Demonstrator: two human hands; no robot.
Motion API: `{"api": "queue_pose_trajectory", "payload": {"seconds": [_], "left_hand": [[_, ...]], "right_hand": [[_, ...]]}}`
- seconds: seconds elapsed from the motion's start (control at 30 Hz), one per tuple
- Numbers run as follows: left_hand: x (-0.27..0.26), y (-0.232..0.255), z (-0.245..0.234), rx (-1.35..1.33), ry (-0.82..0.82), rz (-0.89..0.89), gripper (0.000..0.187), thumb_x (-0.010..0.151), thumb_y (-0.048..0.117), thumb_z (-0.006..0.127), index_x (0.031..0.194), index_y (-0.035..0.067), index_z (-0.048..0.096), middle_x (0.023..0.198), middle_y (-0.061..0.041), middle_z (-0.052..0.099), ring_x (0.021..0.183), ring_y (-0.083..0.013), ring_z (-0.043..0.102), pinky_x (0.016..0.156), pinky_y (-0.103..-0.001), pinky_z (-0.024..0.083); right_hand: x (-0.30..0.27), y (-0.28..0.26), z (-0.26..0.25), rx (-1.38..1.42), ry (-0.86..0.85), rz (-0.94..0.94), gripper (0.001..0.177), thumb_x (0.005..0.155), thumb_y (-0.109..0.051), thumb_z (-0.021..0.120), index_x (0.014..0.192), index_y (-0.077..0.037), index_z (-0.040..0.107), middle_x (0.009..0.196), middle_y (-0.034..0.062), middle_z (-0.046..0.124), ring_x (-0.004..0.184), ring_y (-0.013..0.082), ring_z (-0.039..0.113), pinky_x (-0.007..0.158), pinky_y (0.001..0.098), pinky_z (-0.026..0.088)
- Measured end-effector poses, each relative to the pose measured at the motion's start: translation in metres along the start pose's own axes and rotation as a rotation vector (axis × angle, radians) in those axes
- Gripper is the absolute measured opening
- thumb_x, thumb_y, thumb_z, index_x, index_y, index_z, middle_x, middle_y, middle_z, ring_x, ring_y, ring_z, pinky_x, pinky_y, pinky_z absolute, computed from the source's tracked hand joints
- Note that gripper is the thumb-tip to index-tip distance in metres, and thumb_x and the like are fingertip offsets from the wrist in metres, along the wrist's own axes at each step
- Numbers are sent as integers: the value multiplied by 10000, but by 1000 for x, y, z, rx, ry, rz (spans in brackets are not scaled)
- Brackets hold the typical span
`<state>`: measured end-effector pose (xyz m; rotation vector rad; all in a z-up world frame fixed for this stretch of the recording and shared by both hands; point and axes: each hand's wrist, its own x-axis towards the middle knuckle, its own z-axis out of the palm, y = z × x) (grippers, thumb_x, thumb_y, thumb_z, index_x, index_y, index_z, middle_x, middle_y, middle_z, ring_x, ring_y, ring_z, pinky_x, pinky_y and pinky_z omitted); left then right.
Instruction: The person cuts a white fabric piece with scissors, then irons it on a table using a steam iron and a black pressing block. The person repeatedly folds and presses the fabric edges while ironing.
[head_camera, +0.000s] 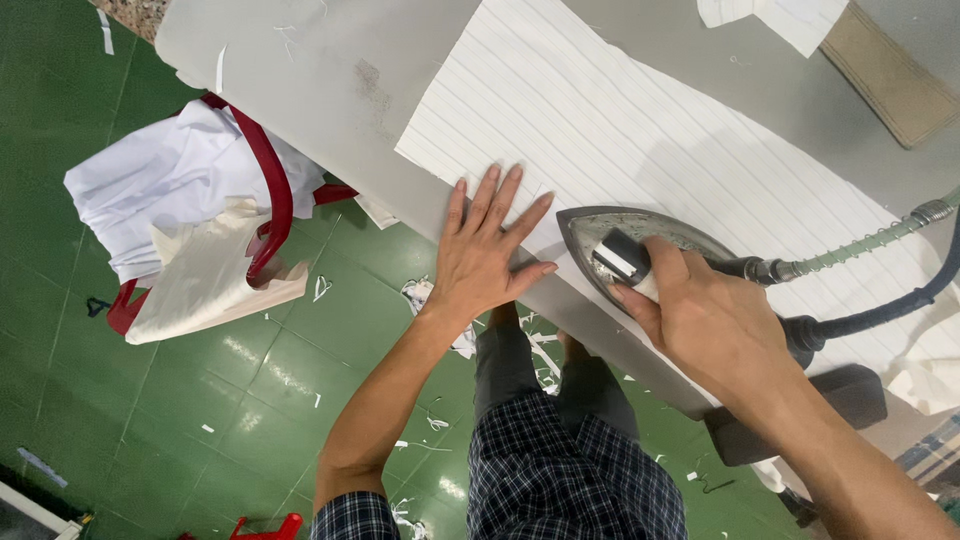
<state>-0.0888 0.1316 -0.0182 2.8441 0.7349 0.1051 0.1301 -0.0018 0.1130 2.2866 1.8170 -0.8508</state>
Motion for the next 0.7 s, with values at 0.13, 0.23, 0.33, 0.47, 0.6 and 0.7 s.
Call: {"api": "queue_pose_trajectory", "payload": {"seconds": [0.13, 0.23, 0.33, 0.47, 0.6, 0.7], "left_hand": [[0, 0, 0, -10, 24, -6, 788, 1007, 799, 451, 1607, 293, 385, 1675, -139, 297, 1571, -350, 277, 1282, -588, 225], [1, 0, -4, -1, -9, -3, 792, 1013, 796, 473, 1615, 290, 380, 1676, -160, 275, 1572, -351, 252, 1280, -587, 212], [-19, 11, 7, 6, 20, 43, 852, 1087, 722, 549, 1614, 89, 334, 1675, -134, 280, 1569, -312, 232, 1291, -576, 154], [-21, 26, 3, -56, -5, 67, 822, 1055, 697, 485, 1592, 82, 395, 1652, -137, 364, 1551, -324, 302, 1279, -558, 206], [-22, 27, 9, 2, -58, 54, 835, 1033, 769, 383, 1623, 179, 360, 1677, -128, 301, 1565, -338, 248, 1275, -581, 176], [-24, 28, 14, -3, -34, 66, 831, 1027, 775, 415, 1612, 186, 384, 1666, -128, 322, 1558, -344, 272, 1268, -598, 197]], "right_hand": [[-3, 0, 12, -100, 123, 9, 629, 1009, -588, 473, 1317, -48, 569, 760, 132, 685, 499, 365, 652, 360, 452, 487], [-4, 6, 17, -124, 179, -53, 600, 1017, -562, 512, 1261, -20, 590, 687, 108, 663, 444, 303, 615, 321, 400, 436], [-12, 9, 12, -78, -1, 79, 646, 993, -603, 431, 1333, -62, 526, 843, 148, 721, 637, 383, 722, 444, 497, 567], [-41, 25, 17, -64, 31, 82, 580, 1002, -537, 468, 1288, -37, 537, 821, 139, 718, 479, 323, 672, 357, 456, 528], [-65, 41, 35, -99, -12, 159, 637, 954, -591, 496, 1338, -83, 526, 821, 108, 712, 572, 343, 712, 407, 481, 557], [-72, 42, 42, -116, -66, 218, 669, 931, -640, 487, 1340, -113, 524, 831, 94, 706, 638, 359, 725, 453, 492, 564]]}}
